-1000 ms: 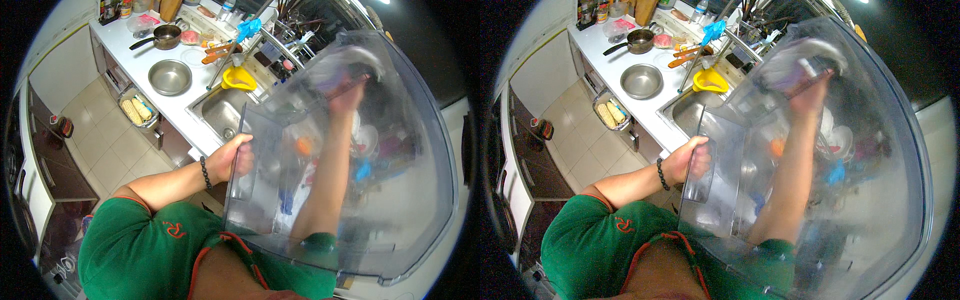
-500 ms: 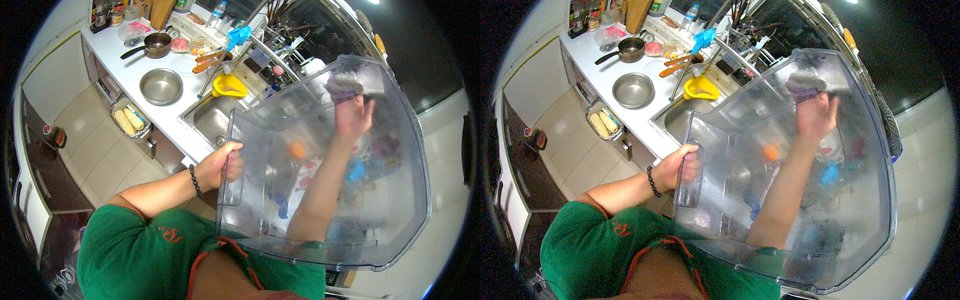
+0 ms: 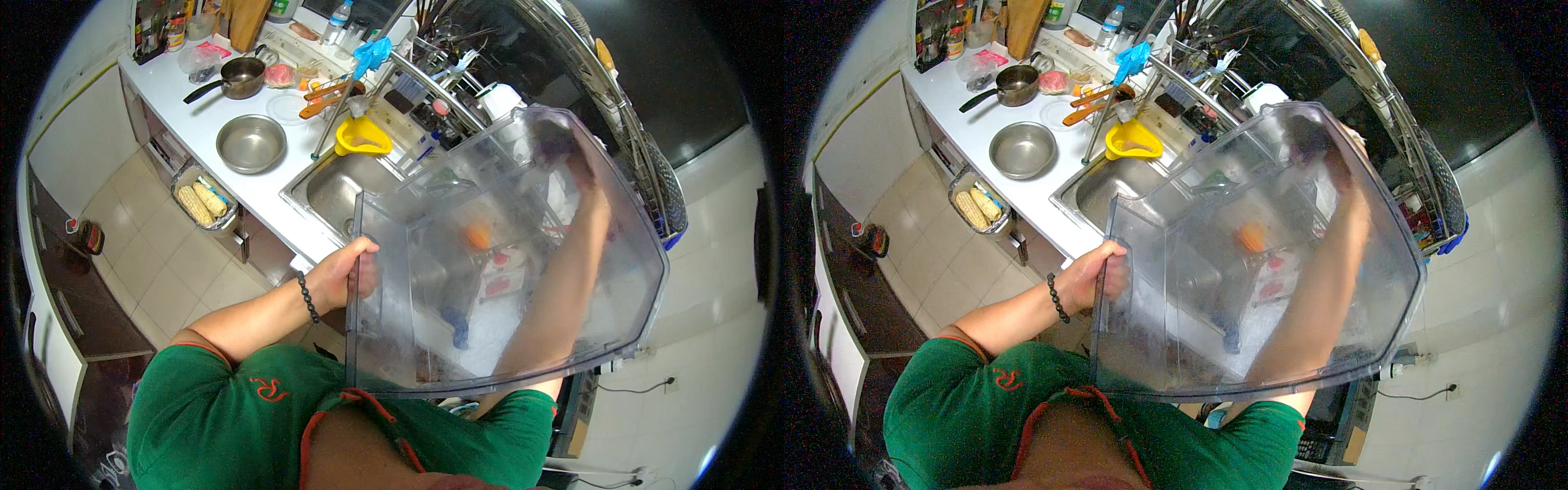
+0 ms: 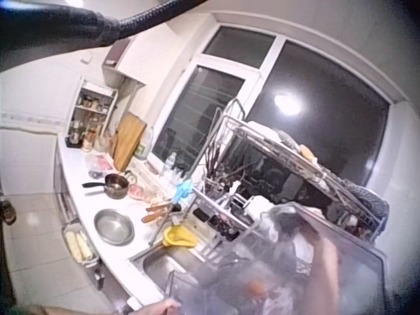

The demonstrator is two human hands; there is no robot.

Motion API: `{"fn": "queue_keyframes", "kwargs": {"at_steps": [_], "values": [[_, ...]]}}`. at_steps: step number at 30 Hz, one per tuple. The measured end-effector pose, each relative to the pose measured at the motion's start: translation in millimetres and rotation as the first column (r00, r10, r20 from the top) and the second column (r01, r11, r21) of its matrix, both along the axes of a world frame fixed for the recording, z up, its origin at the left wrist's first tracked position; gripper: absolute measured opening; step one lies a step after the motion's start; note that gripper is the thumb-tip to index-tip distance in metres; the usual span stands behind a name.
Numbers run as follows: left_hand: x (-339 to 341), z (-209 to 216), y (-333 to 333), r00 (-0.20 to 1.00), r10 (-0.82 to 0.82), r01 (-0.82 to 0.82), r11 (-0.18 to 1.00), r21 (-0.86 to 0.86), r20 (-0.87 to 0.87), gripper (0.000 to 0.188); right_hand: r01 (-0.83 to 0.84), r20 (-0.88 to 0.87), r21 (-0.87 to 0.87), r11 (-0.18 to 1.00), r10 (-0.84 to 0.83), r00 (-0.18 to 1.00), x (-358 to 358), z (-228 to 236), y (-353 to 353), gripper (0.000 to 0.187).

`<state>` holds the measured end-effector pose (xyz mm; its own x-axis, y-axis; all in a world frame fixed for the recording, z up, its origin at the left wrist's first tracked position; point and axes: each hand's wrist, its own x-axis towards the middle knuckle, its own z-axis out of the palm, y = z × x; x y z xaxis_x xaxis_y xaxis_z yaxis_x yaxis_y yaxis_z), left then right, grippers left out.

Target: The person washes a transparent plastic drawer and a small rectangular plastic piece from a dishwasher. They scrub both items with a cloth under running water at the kitchen sink, rinse them, and wipe them dry before placing them aside.

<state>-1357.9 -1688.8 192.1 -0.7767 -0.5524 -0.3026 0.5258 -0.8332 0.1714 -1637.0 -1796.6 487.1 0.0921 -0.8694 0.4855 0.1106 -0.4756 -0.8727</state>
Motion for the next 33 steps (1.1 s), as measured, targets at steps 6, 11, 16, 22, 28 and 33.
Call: {"fn": "queue_keyframes", "kwargs": {"at_steps": [6, 11, 16, 22, 28, 33], "values": [[-0.4, 7.0, 0.4, 1.0, -0.007, 0.004, 0.995, -0.1, -0.027, 0.035, -0.336, 0.125, 0.009, 0.942, 0.332, 0.935, -11.0, 6.6, 19.4, 0.047], [-0.8, 1.2, 9.5, 0.991, 0.131, -0.128, 0.987, -0.101, 0.027, 0.036, 0.013, -0.085, -0.108, 0.994, -0.023, 0.996, -1.1, -6.7, 15.4, 0.04], [4.7, 6.1, 17.4, 0.976, 0.216, -0.216, 0.976, 0.0, -0.036, 0.036, -0.28, 0.048, -0.434, 0.856, 0.332, 0.942, -14.2, -35.8, 72.4, 0.047], [11.4, 6.7, 10.1, 0.941, 0.339, -0.337, 0.937, -0.092, 0.001, 0.036, 0.149, 0.257, -0.522, 0.84, -0.012, 0.966, -34.4, -72.3, 157.2, 0.053], [9.7, 9.8, 4.9, 0.915, 0.4, -0.404, 0.901, -0.159, -0.058, 0.033, 0.392, 0.25, -0.454, 0.8, -0.307, 0.918, -52.2, -88.9, 166.6, 0.06], [7.1, 12.3, -0.9, 0.86, 0.509, -0.503, 0.847, -0.174, -0.006, 0.033, 0.429, 0.546, -0.242, 0.87, -0.243, 0.801, -43.8, -139.5, 167.6, 0.064]]}}
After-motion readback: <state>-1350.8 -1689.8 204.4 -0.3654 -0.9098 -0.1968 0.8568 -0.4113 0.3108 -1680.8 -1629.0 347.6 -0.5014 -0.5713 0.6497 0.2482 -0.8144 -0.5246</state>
